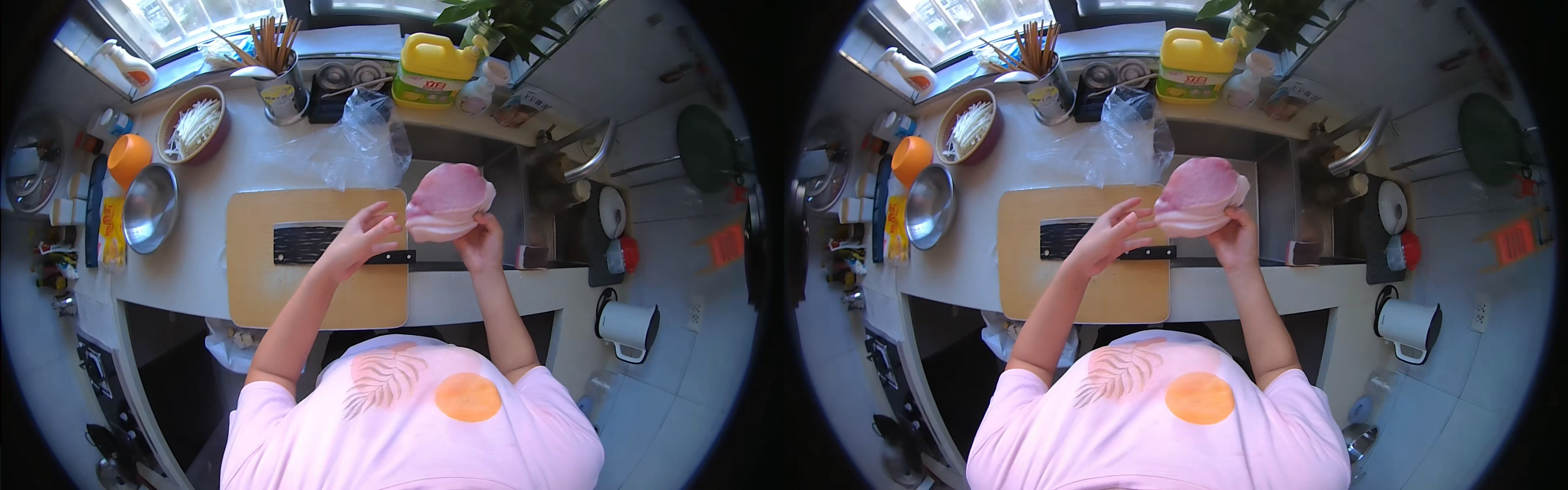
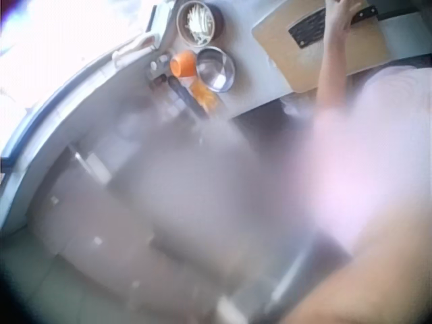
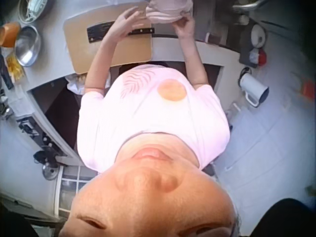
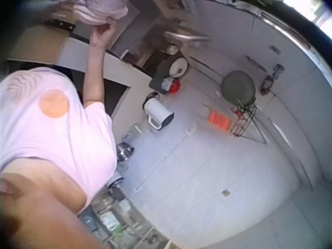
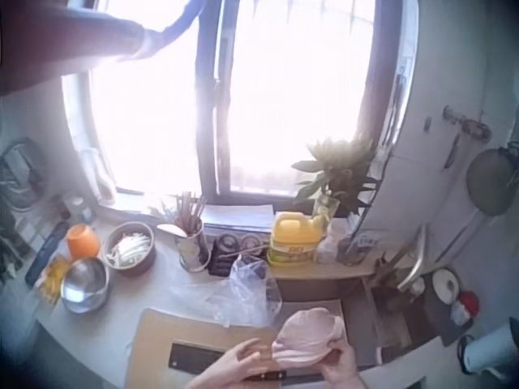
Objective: The person unpacks a piece of raw meat from a plastic bag and places it on a wooden cutting board. They use a large cleaver to slice the meat into thin pieces, occasionally rinsing the meat under the tap. The sliced meat is arranged on the cutting board throughout the process.
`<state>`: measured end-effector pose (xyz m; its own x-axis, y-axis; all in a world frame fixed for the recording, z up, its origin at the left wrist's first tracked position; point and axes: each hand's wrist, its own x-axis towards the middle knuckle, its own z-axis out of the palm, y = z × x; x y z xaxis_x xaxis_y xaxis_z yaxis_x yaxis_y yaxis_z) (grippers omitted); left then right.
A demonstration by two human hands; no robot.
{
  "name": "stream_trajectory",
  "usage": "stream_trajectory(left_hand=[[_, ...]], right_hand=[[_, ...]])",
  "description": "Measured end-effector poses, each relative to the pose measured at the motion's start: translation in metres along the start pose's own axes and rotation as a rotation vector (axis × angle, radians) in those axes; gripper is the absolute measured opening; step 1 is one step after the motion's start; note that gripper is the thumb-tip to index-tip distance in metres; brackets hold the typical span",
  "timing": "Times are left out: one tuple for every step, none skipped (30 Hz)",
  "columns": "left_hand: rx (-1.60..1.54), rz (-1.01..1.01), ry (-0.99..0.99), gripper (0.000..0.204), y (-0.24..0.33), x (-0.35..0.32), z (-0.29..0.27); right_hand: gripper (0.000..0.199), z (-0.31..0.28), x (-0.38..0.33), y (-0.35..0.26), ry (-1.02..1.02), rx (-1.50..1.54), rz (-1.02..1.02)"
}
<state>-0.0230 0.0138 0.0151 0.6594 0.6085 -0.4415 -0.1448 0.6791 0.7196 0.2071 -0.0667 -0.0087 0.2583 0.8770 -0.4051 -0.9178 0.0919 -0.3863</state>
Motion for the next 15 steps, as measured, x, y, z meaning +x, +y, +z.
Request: stream_trajectory(left_hand=[[-0.016,-0.003,-0.051,0.071,-0.006,0.002,-0.001],[-0.032,-0.005,-0.101,0.076,-0.008,0.001,-0.004],[0.015,0.011,-0.153,0.079,-0.005,0.000,-0.006],[0.062,0.028,-0.206,0.081,0.001,-0.002,-0.006],[0.109,0.044,-0.258,0.083,0.004,-0.004,-0.008],[0.070,0.005,-0.254,0.082,0.005,-0.008,-0.013],[0.110,-0.020,-0.224,0.082,0.007,-0.013,-0.019],[0.149,-0.047,-0.195,0.082,0.010,-0.019,-0.023],[0.184,-0.071,-0.169,0.081,0.012,-0.025,-0.025],[0.218,-0.070,-0.136,0.074,0.011,-0.030,-0.029],[0.224,-0.087,-0.136,0.072,0.008,-0.034,-0.033],[0.231,-0.100,-0.139,0.070,0.004,-0.038,-0.036],[0.238,-0.114,-0.142,0.068,0.000,-0.042,-0.040],[0.203,-0.148,-0.104,0.063,-0.003,-0.048,-0.041],[0.198,-0.091,-0.072,0.064,-0.007,-0.053,-0.042]], right_hand=[[0.053,0.000,-0.006,0.008,-0.026,-0.016,0.059],[0.054,0.002,-0.012,0.015,-0.053,-0.032,0.120],[0.055,0.003,-0.017,0.021,-0.074,-0.049,0.178],[0.056,0.002,-0.020,0.027,-0.081,-0.087,0.223],[0.056,0.005,-0.023,0.032,-0.112,-0.134,0.261],[0.056,0.012,-0.026,0.033,-0.149,-0.184,0.299],[0.056,0.018,-0.027,0.036,-0.186,-0.233,0.335],[0.055,0.022,-0.027,0.040,-0.221,-0.254,0.356],[0.053,0.026,-0.026,0.043,-0.256,-0.280,0.375],[0.052,0.028,-0.025,0.047,-0.290,-0.305,0.393],[0.051,0.026,-0.023,0.052,-0.302,-0.307,0.417],[0.051,0.023,-0.020,0.057,-0.316,-0.311,0.439],[0.050,0.021,-0.017,0.062,-0.329,-0.314,0.460],[0.053,0.020,-0.016,0.066,-0.345,-0.328,0.479],[0.056,0.020,-0.014,0.072,-0.360,-0.340,0.498]])
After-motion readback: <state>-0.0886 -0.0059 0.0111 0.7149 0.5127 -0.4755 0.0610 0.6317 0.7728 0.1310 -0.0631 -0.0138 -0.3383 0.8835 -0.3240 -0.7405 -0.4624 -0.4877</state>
